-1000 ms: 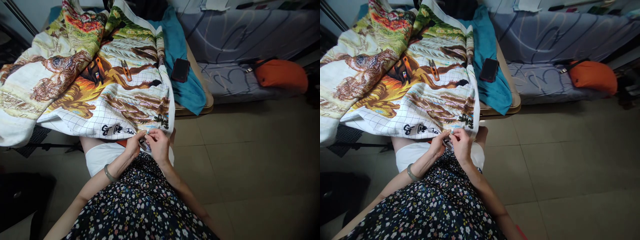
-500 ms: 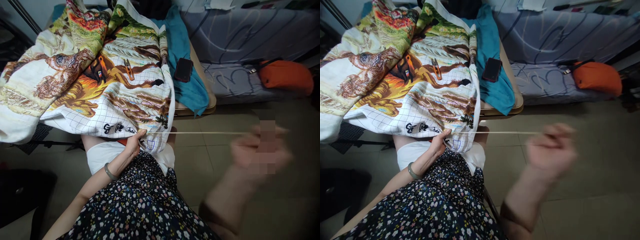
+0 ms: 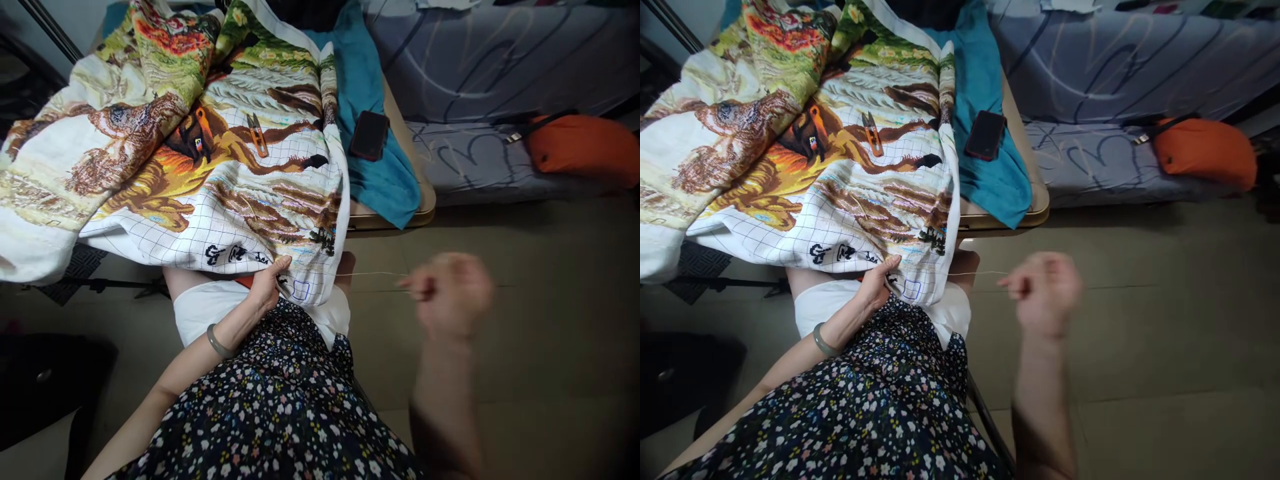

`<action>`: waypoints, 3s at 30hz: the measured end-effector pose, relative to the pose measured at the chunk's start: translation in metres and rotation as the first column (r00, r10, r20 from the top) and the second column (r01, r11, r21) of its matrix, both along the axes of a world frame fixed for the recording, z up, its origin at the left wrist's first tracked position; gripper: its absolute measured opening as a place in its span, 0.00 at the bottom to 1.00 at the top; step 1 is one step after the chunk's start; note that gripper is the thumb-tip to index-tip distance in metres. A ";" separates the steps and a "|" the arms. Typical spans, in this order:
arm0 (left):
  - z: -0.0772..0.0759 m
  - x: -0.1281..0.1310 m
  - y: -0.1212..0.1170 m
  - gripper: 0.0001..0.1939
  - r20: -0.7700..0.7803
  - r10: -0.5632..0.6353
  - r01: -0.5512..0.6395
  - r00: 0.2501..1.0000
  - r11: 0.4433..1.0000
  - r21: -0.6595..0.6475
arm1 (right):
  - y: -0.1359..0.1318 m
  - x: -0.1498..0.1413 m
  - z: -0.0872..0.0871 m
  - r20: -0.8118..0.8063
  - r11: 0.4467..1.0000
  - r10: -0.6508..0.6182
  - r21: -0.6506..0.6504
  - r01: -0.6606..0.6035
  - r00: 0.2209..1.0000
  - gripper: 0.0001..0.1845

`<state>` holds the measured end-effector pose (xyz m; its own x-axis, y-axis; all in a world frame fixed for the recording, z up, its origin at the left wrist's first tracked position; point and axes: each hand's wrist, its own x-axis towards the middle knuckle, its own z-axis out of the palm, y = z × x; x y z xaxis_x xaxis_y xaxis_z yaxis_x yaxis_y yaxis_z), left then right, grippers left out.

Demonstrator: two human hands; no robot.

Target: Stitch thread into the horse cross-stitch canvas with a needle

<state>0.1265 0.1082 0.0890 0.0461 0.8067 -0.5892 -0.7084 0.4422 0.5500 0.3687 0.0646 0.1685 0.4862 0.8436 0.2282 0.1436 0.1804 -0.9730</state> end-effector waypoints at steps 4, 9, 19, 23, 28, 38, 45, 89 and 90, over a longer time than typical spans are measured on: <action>0.002 -0.002 0.000 0.20 0.019 -0.062 0.062 0.998 0.998 0.002 | 0.004 -0.080 -0.043 0.010 0.825 0.482 -0.341 -0.450 0.876 0.09; 0.001 -0.003 -0.001 0.20 0.008 -0.067 0.067 0.998 0.997 -0.025 | 0.011 -0.114 -0.059 0.191 0.840 0.494 -0.356 -0.409 0.848 0.14; 0.005 -0.001 0.000 0.18 0.010 -0.041 0.042 0.999 0.998 -0.045 | 0.017 -0.119 -0.054 0.250 0.857 0.461 -0.376 -0.353 0.852 0.15; 0.008 0.000 0.000 0.18 0.005 -0.034 0.035 0.999 0.998 -0.043 | 0.017 -0.119 -0.053 0.203 0.845 0.463 -0.396 -0.360 0.863 0.16; 0.009 0.000 0.000 0.19 -0.004 -0.048 0.047 0.999 0.998 -0.047 | 0.018 -0.120 -0.053 0.193 0.844 0.453 -0.406 -0.350 0.870 0.15; 0.005 0.000 -0.001 0.17 -0.043 -0.045 0.042 0.998 0.998 -0.050 | 0.014 -0.132 -0.056 0.222 0.866 0.393 -0.416 -0.278 0.892 0.07; 0.004 -0.001 0.003 0.16 -0.092 -0.060 0.052 0.994 0.995 -0.083 | 0.010 -0.137 -0.071 0.100 0.883 0.340 -0.377 -0.281 0.935 0.07; 0.004 0.001 0.005 0.14 -0.128 -0.060 0.049 0.990 0.995 -0.085 | 0.012 -0.139 -0.073 0.141 0.918 0.287 -0.323 -0.230 0.948 0.07; 0.004 0.001 0.004 0.14 -0.116 -0.057 0.048 0.992 0.996 -0.078 | 0.012 -0.139 -0.073 0.108 0.913 0.286 -0.332 -0.237 0.952 0.07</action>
